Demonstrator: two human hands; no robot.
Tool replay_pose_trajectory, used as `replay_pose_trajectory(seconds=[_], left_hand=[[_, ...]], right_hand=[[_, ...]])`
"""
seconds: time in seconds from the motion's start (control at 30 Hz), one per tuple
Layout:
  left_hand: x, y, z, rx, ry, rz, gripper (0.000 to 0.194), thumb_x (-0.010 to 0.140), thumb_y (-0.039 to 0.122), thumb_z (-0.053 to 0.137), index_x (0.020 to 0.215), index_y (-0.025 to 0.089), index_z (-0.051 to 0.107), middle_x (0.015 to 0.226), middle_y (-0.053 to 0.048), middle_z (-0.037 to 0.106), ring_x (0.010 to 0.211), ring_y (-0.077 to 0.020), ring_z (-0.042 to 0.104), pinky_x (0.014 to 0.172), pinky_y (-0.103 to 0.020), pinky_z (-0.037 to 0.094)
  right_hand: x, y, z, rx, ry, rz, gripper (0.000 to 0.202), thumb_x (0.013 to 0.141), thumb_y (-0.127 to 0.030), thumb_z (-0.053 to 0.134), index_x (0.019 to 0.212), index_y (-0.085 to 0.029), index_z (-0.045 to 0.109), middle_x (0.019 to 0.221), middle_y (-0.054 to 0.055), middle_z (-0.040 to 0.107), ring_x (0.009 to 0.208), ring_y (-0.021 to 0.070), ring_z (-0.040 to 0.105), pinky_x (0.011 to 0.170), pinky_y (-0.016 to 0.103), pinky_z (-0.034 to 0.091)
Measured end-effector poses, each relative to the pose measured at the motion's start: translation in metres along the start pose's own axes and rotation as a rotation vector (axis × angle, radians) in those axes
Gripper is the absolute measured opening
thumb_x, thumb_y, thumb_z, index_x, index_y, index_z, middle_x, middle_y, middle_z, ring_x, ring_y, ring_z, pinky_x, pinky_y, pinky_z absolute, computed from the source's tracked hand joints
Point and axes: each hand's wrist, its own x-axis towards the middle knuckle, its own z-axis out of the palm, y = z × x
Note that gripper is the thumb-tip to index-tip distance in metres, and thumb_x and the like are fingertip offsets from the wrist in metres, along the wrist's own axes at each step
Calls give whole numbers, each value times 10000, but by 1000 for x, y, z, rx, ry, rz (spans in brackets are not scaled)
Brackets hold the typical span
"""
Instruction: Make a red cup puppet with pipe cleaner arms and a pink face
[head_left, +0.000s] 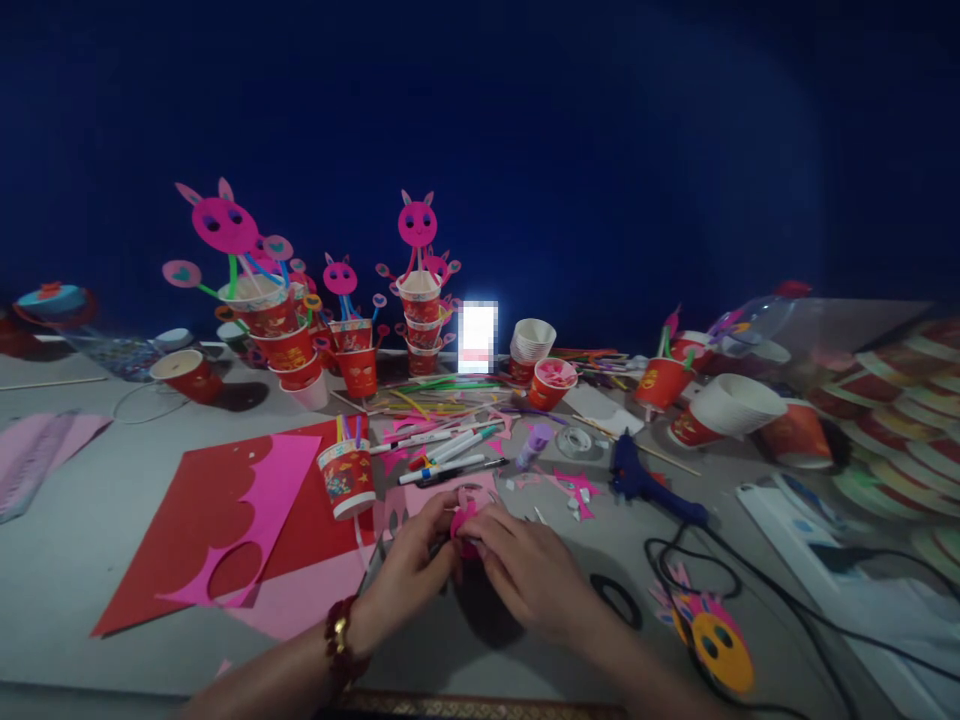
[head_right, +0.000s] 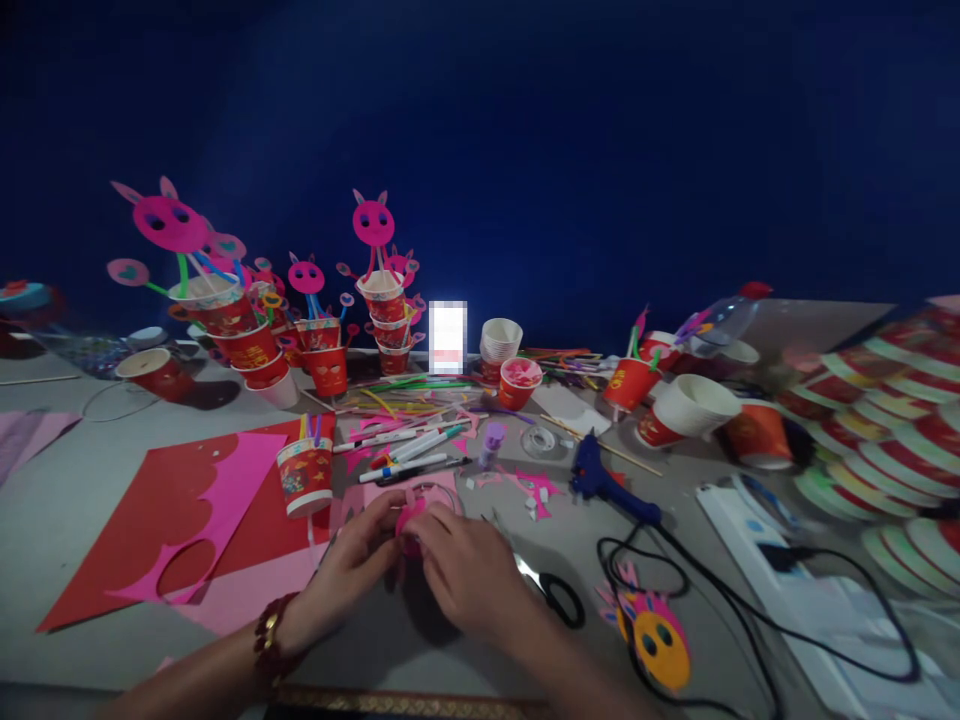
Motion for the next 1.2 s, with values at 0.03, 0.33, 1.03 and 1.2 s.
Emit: replay_pose_trajectory(seconds=[0.03, 0.33, 1.03, 1.2], left_hand=[[0, 0, 0, -6, 0, -11, 418, 901, 198, 538, 1316, 215, 496, 897, -20, 671, 619, -117, 595, 537, -215, 464], [4, 10, 0, -52, 46, -56, 419, 872, 238, 580, 1281, 195, 504, 821, 0, 653, 576, -106, 580, 503, -200, 445], [1, 9, -5, -9, 72, -56, 452, 907, 303, 583, 1338, 214, 480, 798, 3, 677, 514, -97, 584, 465, -188, 450], [-2, 14, -4, 41, 71, 22, 458, 932, 351, 597, 1358, 214, 498, 840, -29, 718, 652, -148, 662, 596, -232, 517]], right_hand=[[0, -1, 0, -13, -3, 6, 319, 931, -112, 442, 1197, -222, 578, 1175, 92, 665, 1004, 245, 663, 813, 343, 497], [2, 2, 1, 91, 21, -14, 319, 981, -152, 446, 1260, -260, 557, 1193, 56, 693, 1057, 234, 659, 861, 338, 485], [-1, 10, 2, -192, 346, -57, 420, 937, -274, 556, 1348, -192, 543, 1211, 153, 688, 1027, 298, 658, 822, 389, 522], [1, 11, -1, 292, 363, 148, 399, 901, -439, 640, 1215, -204, 571, 1047, 82, 707, 847, 219, 661, 747, 318, 528]])
